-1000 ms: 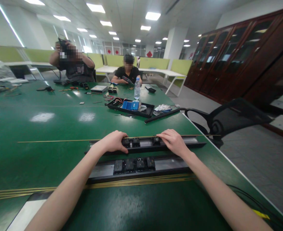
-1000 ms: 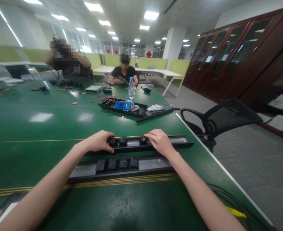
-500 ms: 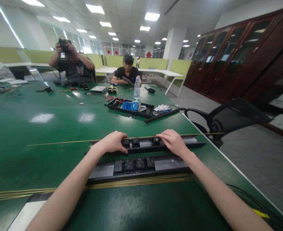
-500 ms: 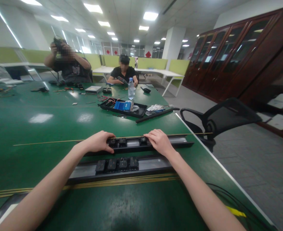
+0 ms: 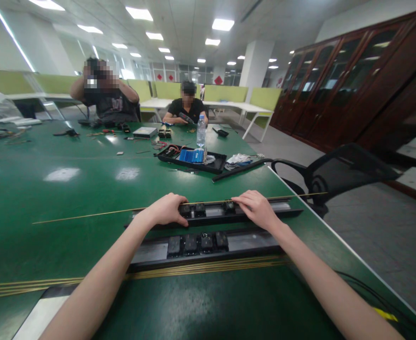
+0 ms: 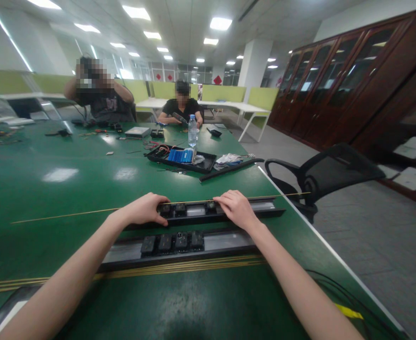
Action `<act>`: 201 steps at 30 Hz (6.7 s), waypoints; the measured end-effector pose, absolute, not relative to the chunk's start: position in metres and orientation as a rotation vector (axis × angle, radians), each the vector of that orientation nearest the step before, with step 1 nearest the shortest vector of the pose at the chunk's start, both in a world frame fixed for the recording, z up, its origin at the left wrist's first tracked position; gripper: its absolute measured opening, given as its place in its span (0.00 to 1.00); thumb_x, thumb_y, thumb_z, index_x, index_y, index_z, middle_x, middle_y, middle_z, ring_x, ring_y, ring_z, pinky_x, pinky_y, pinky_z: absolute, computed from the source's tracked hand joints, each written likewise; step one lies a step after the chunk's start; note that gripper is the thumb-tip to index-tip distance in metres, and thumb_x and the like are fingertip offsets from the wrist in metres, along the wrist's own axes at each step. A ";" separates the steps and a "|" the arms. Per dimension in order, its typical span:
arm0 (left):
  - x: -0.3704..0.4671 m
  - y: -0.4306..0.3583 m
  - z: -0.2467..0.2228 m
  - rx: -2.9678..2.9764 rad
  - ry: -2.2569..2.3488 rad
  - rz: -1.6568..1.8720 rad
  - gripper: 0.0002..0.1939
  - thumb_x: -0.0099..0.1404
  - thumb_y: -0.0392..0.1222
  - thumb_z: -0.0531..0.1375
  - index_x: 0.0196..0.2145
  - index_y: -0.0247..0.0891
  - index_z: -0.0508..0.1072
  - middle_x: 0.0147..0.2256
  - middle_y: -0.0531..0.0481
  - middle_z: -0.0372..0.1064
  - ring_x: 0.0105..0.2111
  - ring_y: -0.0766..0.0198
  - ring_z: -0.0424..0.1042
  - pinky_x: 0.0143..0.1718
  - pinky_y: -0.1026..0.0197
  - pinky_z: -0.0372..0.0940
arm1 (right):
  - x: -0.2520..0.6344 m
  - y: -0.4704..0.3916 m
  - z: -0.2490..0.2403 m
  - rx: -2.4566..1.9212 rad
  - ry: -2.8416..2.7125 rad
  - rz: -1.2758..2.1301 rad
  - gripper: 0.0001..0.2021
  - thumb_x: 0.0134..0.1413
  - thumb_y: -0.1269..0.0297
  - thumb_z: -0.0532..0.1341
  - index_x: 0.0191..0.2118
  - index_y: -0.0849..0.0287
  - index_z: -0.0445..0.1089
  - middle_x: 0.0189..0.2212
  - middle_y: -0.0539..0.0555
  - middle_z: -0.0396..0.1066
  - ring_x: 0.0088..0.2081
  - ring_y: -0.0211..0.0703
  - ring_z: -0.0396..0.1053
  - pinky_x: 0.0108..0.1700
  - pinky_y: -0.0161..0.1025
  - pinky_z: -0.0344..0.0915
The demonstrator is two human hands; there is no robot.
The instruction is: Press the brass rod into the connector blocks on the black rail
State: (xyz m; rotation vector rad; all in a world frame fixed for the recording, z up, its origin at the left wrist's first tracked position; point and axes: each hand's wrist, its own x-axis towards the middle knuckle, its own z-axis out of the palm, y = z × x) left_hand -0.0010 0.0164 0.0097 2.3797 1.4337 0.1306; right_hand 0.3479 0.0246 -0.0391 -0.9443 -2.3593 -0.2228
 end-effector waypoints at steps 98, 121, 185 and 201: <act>0.002 0.012 0.015 2.424 1.436 0.124 0.27 0.47 0.53 0.72 0.43 0.37 0.79 0.37 0.44 0.79 0.35 0.53 0.76 0.33 0.59 0.64 | 0.436 0.039 -0.029 -1.206 -2.448 -0.111 0.16 0.68 0.58 0.54 0.50 0.55 0.77 0.43 0.58 0.78 0.43 0.49 0.73 0.46 0.46 0.68; 0.001 0.013 0.016 2.449 1.436 0.111 0.29 0.46 0.54 0.72 0.44 0.35 0.79 0.38 0.43 0.80 0.36 0.54 0.76 0.33 0.59 0.63 | 0.451 0.045 -0.020 -1.294 -2.407 0.046 0.19 0.65 0.51 0.54 0.46 0.54 0.78 0.42 0.57 0.78 0.43 0.52 0.74 0.47 0.50 0.70; 0.007 0.010 0.012 2.541 1.524 0.087 0.24 0.47 0.49 0.70 0.41 0.35 0.78 0.37 0.41 0.79 0.35 0.52 0.77 0.34 0.57 0.66 | 0.523 0.057 -0.026 -1.636 -2.349 -0.013 0.24 0.57 0.41 0.53 0.43 0.49 0.80 0.44 0.53 0.80 0.45 0.55 0.76 0.46 0.49 0.71; 0.009 0.008 0.013 2.554 1.530 0.082 0.23 0.47 0.48 0.69 0.41 0.35 0.78 0.36 0.41 0.79 0.35 0.52 0.76 0.33 0.57 0.66 | 0.552 0.061 -0.029 -1.771 -2.287 -0.050 0.25 0.54 0.40 0.53 0.42 0.48 0.80 0.44 0.55 0.79 0.45 0.58 0.76 0.45 0.51 0.72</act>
